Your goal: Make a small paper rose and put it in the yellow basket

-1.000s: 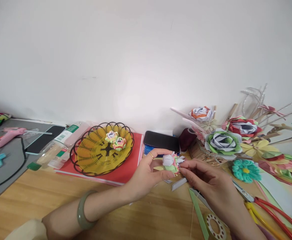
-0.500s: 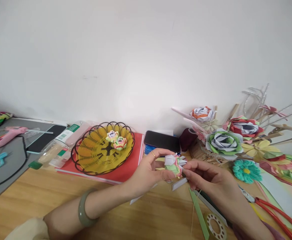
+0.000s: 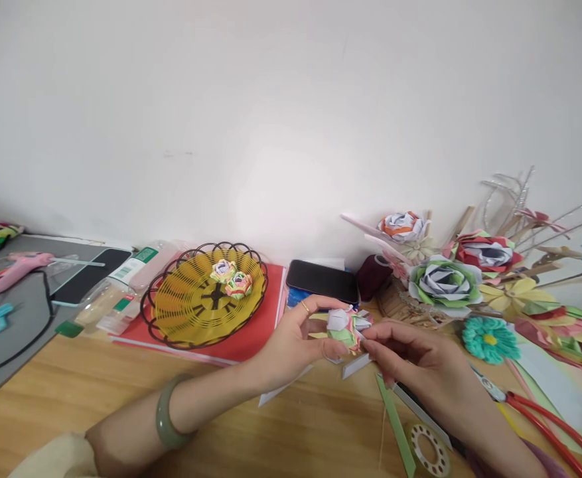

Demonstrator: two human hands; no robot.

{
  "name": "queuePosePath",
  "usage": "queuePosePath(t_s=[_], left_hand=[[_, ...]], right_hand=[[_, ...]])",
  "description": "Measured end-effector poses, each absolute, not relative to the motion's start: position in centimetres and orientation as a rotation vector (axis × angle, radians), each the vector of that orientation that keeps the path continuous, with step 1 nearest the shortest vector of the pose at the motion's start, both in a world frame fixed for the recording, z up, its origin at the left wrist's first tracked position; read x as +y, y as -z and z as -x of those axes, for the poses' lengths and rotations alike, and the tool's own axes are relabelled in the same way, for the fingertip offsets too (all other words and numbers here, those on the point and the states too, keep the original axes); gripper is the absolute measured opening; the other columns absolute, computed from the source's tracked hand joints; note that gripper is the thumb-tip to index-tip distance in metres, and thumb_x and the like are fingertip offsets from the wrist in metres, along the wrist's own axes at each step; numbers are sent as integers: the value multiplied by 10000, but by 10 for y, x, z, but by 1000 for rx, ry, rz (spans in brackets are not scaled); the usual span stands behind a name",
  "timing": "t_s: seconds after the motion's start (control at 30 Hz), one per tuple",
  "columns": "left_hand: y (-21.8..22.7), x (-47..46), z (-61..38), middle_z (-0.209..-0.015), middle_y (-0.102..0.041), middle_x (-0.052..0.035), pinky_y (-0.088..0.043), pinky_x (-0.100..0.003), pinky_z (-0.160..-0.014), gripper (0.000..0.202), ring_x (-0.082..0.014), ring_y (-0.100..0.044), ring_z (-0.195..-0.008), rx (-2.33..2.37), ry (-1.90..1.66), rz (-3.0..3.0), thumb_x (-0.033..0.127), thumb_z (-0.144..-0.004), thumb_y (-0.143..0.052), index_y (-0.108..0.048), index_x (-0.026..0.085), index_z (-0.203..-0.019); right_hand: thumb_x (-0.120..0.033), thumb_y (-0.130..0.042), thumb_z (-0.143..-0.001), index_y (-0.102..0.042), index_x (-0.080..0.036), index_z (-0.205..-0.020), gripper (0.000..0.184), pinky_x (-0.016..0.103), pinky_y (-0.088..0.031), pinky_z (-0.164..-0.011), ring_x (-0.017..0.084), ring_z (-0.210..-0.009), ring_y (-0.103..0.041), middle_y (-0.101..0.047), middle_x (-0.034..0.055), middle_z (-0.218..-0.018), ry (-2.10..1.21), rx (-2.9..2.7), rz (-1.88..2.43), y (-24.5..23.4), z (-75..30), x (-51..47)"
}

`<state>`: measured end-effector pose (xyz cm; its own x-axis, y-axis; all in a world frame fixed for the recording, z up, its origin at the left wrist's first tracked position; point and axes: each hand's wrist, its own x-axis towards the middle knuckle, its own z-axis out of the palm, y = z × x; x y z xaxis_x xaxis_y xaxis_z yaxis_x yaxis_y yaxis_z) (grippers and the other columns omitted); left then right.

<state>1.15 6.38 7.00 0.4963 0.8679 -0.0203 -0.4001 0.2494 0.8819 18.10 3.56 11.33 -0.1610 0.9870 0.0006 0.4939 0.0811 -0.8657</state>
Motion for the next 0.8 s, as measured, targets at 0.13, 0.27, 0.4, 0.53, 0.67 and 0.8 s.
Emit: queuePosePath(t_s=[0.13, 0.27, 0.4, 0.53, 0.67, 0.8], left_hand=[[-70, 66, -11, -961, -634, -40, -471, -269, -690, 468, -158, -578, -847, 574, -933, -976, 239, -560, -793, -580, 203, -975], [-68, 66, -11, -941, -648, -42, -459, -284, -737, 462, -164, -575, -870, 566, -936, -1006, 253, -577, -786, -581, 206, -989], [-67, 66, -11, -957, -651, -41, -451, -300, -764, 470, -174, -575, -890, 573, -932, -1009, 265, -577, -787, -583, 215, -997], [-69, 66, -11, -977, -650, -44, -444, -296, -772, 455, -169, -581, -885, 568, -944, -1018, 262, -573, -789, -596, 213, -981], [-69, 65, -11, -956, -656, -47, -444, -304, -771, 465, -176, -588, -875, 578, -952, -1021, 266, -565, -793, -599, 206, -983], [-67, 65, -11, -943, -660, -41, -442, -300, -765, 463, -172, -595, -862, 586, -937, -1035, 260, -576, -786, -596, 211, -995]], right_hand=[[-386, -560, -779, -694, -190, -764, 238, 190, -399, -411, 80, -414, -469, -596, -8, -588, -1045, -1757, 1468, -114, -183, 35], [-393, -556, -783, -697, -193, -736, 250, 193, -403, -415, 83, -399, -489, -580, -15, -549, -1023, -1790, 1450, -117, -182, 34], [-439, -563, -764, -685, -191, -687, 287, 204, -406, -410, 90, -391, -491, -567, -11, -536, -1061, -1770, 1451, -118, -181, 34], [-456, -574, -755, -699, -186, -732, 299, 203, -387, -412, 82, -398, -469, -570, -8, -556, -1088, -1706, 1495, -115, -183, 33], [-473, -589, -734, -699, -177, -734, 315, 208, -382, -404, 78, -392, -454, -581, -2, -572, -1117, -1655, 1540, -114, -184, 33], [-479, -601, -713, -701, -192, -720, 304, 214, -379, -407, 90, -387, -442, -502, -35, -468, -1107, -1616, 1590, -114, -182, 34]])
